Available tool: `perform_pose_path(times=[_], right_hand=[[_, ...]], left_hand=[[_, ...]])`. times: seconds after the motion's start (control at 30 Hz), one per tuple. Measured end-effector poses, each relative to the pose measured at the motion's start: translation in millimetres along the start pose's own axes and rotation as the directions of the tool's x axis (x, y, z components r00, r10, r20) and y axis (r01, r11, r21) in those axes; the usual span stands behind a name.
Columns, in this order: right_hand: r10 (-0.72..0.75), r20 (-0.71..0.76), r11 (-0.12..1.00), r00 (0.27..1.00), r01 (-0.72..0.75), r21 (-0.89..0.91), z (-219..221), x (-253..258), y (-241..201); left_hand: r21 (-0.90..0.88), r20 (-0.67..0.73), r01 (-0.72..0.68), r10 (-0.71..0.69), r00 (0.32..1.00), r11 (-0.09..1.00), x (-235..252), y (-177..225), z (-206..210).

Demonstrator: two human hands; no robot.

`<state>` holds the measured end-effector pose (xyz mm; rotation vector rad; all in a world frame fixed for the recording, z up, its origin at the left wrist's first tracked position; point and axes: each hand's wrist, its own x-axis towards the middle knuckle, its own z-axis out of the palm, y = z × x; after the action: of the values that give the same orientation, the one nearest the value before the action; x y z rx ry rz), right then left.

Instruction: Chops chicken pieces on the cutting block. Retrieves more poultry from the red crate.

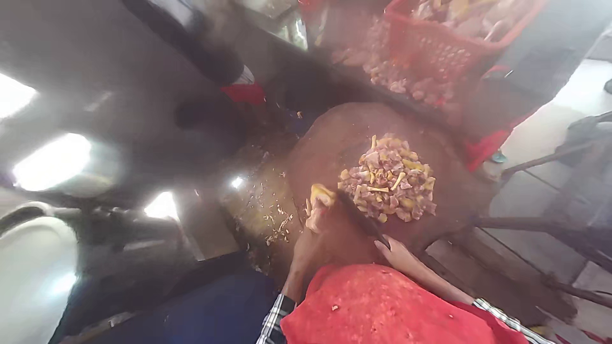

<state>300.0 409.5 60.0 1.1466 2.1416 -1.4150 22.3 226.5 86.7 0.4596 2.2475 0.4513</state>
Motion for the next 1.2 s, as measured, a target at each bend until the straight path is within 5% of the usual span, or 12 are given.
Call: perform_pose_path(times=[0.27, 0.4, 0.47, 0.63, 0.7, 0.77, 0.83, 0.87, 0.93, 1.0, 1.07, 1.2], right_hand=[[0.111, 0.103, 0.928, 0.988, -0.14, 0.344, -10.9, 3.6, -15.7], [-0.109, -0.052, 0.97, 0.993, 0.118, 0.212, -20.2, -12.0, -41.0], [-0.291, -0.097, 0.93, 0.952, 0.305, 0.206, -33.3, -22.7, -72.4], [-0.766, -0.201, 0.573, 0.611, 0.79, 0.218, -78.7, -56.4, -196.4], [-0.87, -0.273, 0.375, 0.411, 0.91, 0.178, -80.0, -60.9, -228.8], [-0.894, -0.311, 0.282, 0.323, 0.944, 0.169, -57.0, -48.7, -226.5], [-0.872, -0.262, 0.417, 0.414, 0.908, 0.046, -21.6, -15.1, -186.3], [-0.816, -0.162, 0.57, 0.554, 0.819, -0.07, -8.5, 4.3, -159.0], [-0.385, 0.138, 0.891, 0.913, 0.406, -0.204, 2.7, 35.6, -118.9], [-0.155, 0.226, 0.945, 0.962, 0.211, -0.248, 9.4, 40.9, -95.4], [-0.175, 0.269, 0.953, 0.947, 0.232, -0.197, -3.6, 26.6, -89.4], [-0.349, 0.211, 0.935, 0.913, 0.356, 0.007, -17.0, -10.8, -108.1]], left_hand=[[-0.526, -0.166, -0.264, 0.207, 0.964, 0.808, 70.2, 20.8, -1.5], [-0.696, -0.441, -0.428, 0.128, 0.888, 0.576, 27.2, 18.5, -32.5], [-0.671, -0.54, -0.451, 0.027, 0.841, 0.588, 7.2, 7.3, -37.3], [-0.423, -0.515, -0.309, 0.054, 0.856, 0.852, 19.9, -21.0, -17.0], [-0.338, -0.486, -0.247, 0.057, 0.872, 0.908, 24.4, -24.1, -13.0], [-0.304, -0.465, -0.189, 0.027, 0.885, 0.934, 25.4, -26.3, -9.7], [-0.279, -0.48, -0.184, 0.03, 0.877, 0.943, 29.6, -28.0, -9.6], [-0.262, -0.482, -0.188, 0.04, 0.875, 0.947, 30.8, -28.5, -11.3], [-0.312, -0.46, -0.209, 0.046, 0.887, 0.927, 30.9, -29.3, -15.8], [-0.498, -0.435, -0.291, 0.055, 0.899, 0.817, 19.6, -32.3, -31.7], [-0.708, -0.397, -0.326, 0.028, 0.917, 0.626, 5.3, -26.8, -59.4], [-0.943, -0.019, -0.02, 0.006, 1.0, 0.331, -9.4, -30.5, -76.1]])
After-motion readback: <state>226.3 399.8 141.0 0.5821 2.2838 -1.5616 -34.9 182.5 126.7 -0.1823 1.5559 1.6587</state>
